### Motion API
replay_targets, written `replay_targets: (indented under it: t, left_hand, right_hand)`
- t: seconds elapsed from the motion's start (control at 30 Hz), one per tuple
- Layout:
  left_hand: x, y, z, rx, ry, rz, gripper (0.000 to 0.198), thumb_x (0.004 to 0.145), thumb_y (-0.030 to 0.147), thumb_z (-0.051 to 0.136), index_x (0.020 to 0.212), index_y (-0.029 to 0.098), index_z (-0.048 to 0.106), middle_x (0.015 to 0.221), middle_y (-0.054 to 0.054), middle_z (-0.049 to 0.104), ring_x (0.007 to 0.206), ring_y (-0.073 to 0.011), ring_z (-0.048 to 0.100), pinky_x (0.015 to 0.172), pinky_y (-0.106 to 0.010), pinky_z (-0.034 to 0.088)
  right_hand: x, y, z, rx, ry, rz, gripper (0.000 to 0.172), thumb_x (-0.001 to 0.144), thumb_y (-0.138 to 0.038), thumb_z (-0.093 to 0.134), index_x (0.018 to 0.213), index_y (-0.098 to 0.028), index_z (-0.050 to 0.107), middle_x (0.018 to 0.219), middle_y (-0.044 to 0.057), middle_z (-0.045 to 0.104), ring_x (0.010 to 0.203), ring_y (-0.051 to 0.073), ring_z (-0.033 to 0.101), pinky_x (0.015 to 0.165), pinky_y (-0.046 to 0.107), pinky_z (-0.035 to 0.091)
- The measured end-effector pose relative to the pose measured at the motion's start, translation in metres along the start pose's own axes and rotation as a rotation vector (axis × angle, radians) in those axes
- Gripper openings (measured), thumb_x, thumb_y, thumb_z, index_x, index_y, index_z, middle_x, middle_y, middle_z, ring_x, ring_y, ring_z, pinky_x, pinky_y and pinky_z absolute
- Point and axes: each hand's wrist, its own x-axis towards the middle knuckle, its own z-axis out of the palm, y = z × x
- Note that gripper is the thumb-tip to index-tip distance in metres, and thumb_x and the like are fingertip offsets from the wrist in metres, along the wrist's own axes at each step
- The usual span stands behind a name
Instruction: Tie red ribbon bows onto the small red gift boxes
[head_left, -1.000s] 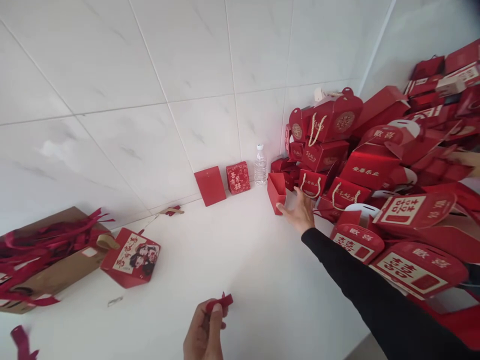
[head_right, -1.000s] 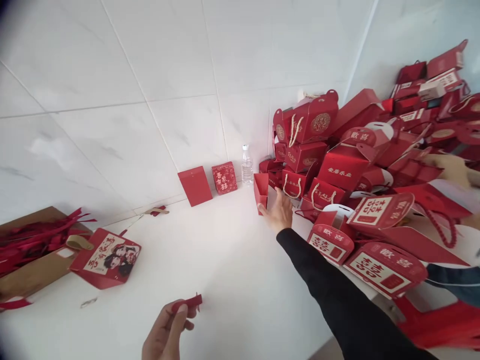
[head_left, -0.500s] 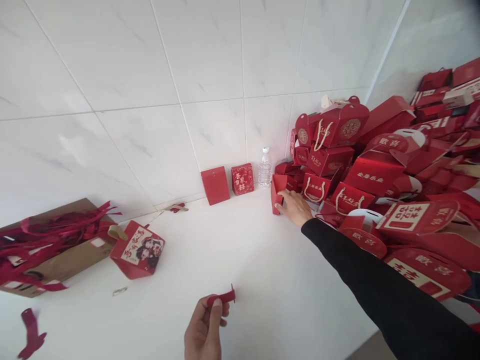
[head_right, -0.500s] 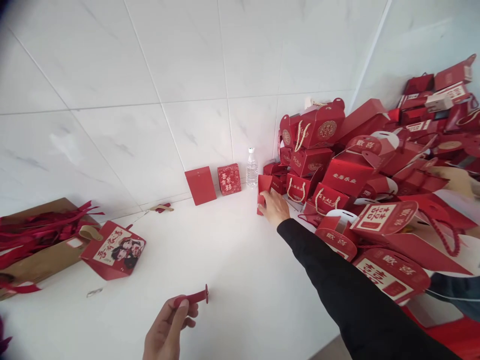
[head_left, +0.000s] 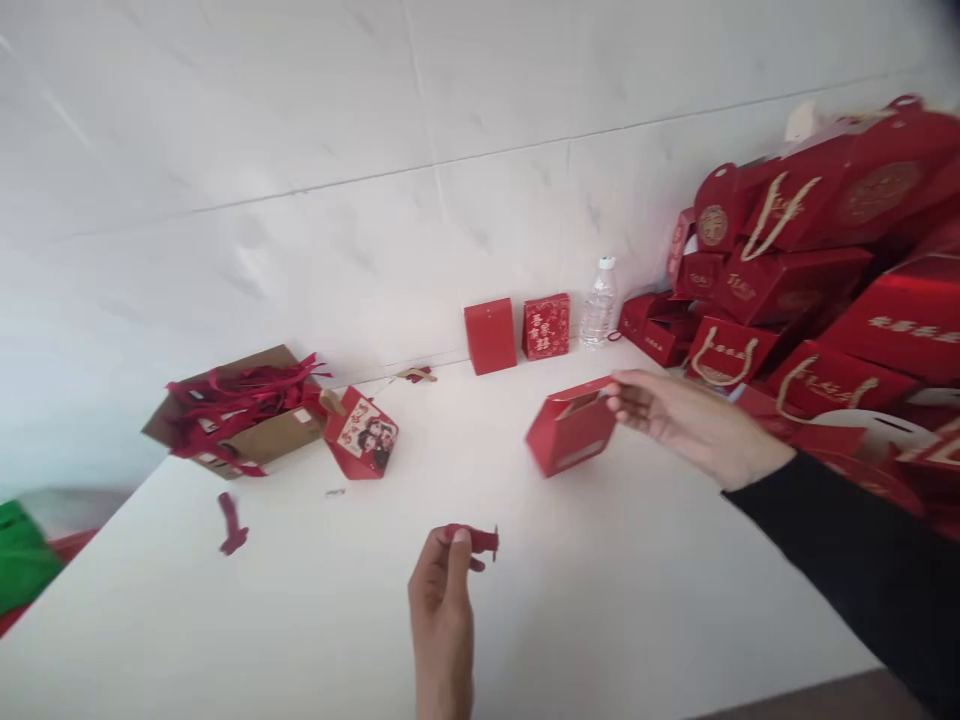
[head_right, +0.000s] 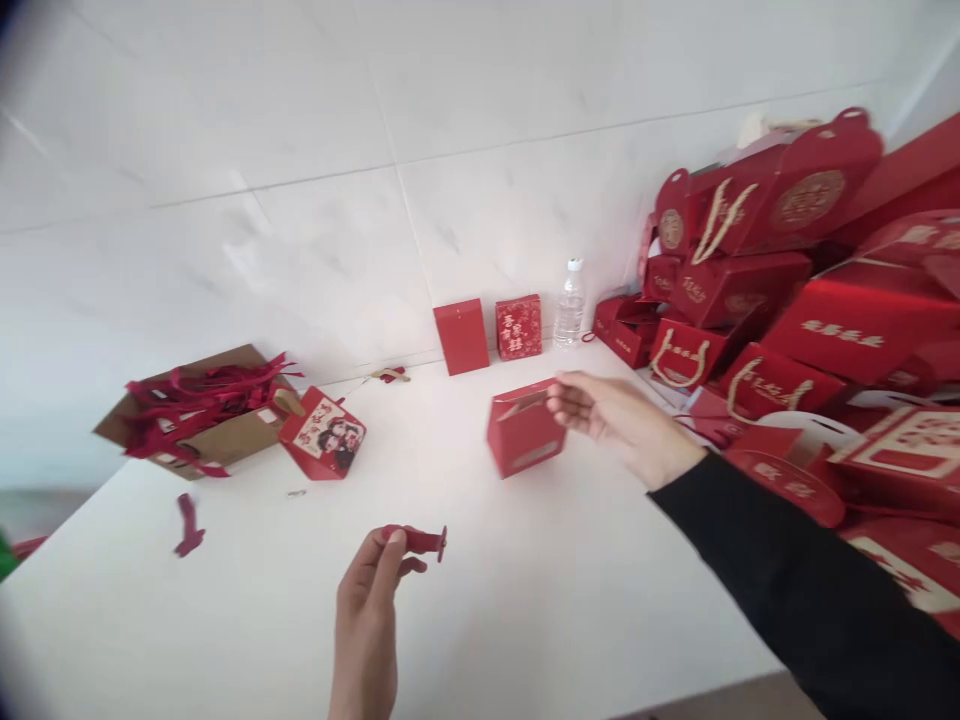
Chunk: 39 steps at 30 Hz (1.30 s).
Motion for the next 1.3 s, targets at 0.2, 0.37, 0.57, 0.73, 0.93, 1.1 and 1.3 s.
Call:
replay_targets:
  t: [0.2, 0.37, 0.57, 0.73, 0.93, 1.1, 1.3]
  left_hand:
    - [-0.002, 0.009, -0.002, 0.008, -0.025, 0.017, 0.039, 0.084, 0.06, 0.065, 0.077, 0.022, 0.066, 0.079, -0.002, 0.067, 0.075, -0.0188, 0.055, 0.076, -0.03, 0.044]
    - [-0.016, 0.018, 0.0, -0.026, -0.081, 0.019, 0.04, 0.087, 0.056, 0.065, 0.069, 0.02, 0.061, 0.073, -0.002, 0.063, 0.08, -0.0188, 0.056, 0.077, -0.028, 0.041]
    - [-0.036, 0.033, 0.007, -0.108, -0.144, -0.007, 0.034, 0.085, 0.05, 0.07, 0.073, 0.019, 0.063, 0.073, -0.002, 0.064, 0.077, -0.0174, 0.056, 0.073, -0.027, 0.042]
    - [-0.049, 0.043, 0.013, -0.195, -0.184, -0.044, 0.031, 0.084, 0.048, 0.072, 0.073, 0.02, 0.064, 0.067, 0.001, 0.057, 0.07, -0.0146, 0.052, 0.07, -0.026, 0.043]
    - [-0.037, 0.036, 0.012, -0.126, -0.205, 0.02, 0.04, 0.088, 0.049, 0.068, 0.064, 0.019, 0.057, 0.065, 0.002, 0.054, 0.069, -0.0126, 0.048, 0.067, -0.024, 0.039]
    - [-0.025, 0.029, 0.008, -0.084, -0.097, 0.046, 0.043, 0.089, 0.046, 0.068, 0.06, 0.019, 0.051, 0.067, 0.002, 0.051, 0.072, -0.0131, 0.045, 0.067, -0.023, 0.036]
    - [-0.022, 0.016, 0.004, -0.082, -0.058, 0.004, 0.043, 0.088, 0.048, 0.068, 0.06, 0.02, 0.05, 0.063, 0.002, 0.049, 0.07, -0.0146, 0.044, 0.068, -0.026, 0.038]
  right_hand:
    - [-0.023, 0.027, 0.025, 0.168, -0.163, 0.211, 0.008, 0.091, -0.022, 0.065, 0.089, -0.014, 0.066, 0.089, 0.011, 0.073, 0.076, 0.017, 0.071, 0.072, 0.028, 0.063]
    - [-0.064, 0.033, 0.027, 0.12, -0.04, 0.088, 0.015, 0.094, -0.03, 0.069, 0.102, -0.024, 0.058, 0.074, -0.005, 0.061, 0.061, 0.01, 0.055, 0.054, 0.018, 0.048]
    - [-0.134, 0.028, 0.046, -0.386, -0.365, -0.248, 0.021, 0.101, -0.041, 0.057, 0.119, -0.031, 0.062, 0.114, 0.002, 0.066, 0.104, 0.02, 0.06, 0.077, 0.028, 0.05]
    - [-0.137, 0.028, 0.053, -0.334, -0.59, -0.061, 0.027, 0.1, -0.043, 0.06, 0.124, -0.031, 0.061, 0.106, 0.0, 0.068, 0.087, 0.017, 0.062, 0.066, 0.026, 0.046]
    - [-0.121, 0.035, 0.035, -0.094, -0.756, 0.175, 0.025, 0.099, -0.045, 0.064, 0.097, -0.02, 0.067, 0.078, -0.002, 0.063, 0.073, 0.013, 0.056, 0.068, 0.024, 0.044]
    - [-0.115, 0.041, 0.019, 0.013, -0.818, 0.287, 0.033, 0.103, -0.045, 0.058, 0.099, -0.014, 0.07, 0.097, 0.007, 0.072, 0.082, 0.016, 0.066, 0.085, 0.032, 0.051]
    - [-0.112, 0.052, 0.012, 0.147, -0.767, 0.303, 0.03, 0.1, -0.041, 0.065, 0.116, -0.016, 0.068, 0.105, 0.008, 0.069, 0.093, 0.019, 0.067, 0.088, 0.036, 0.055]
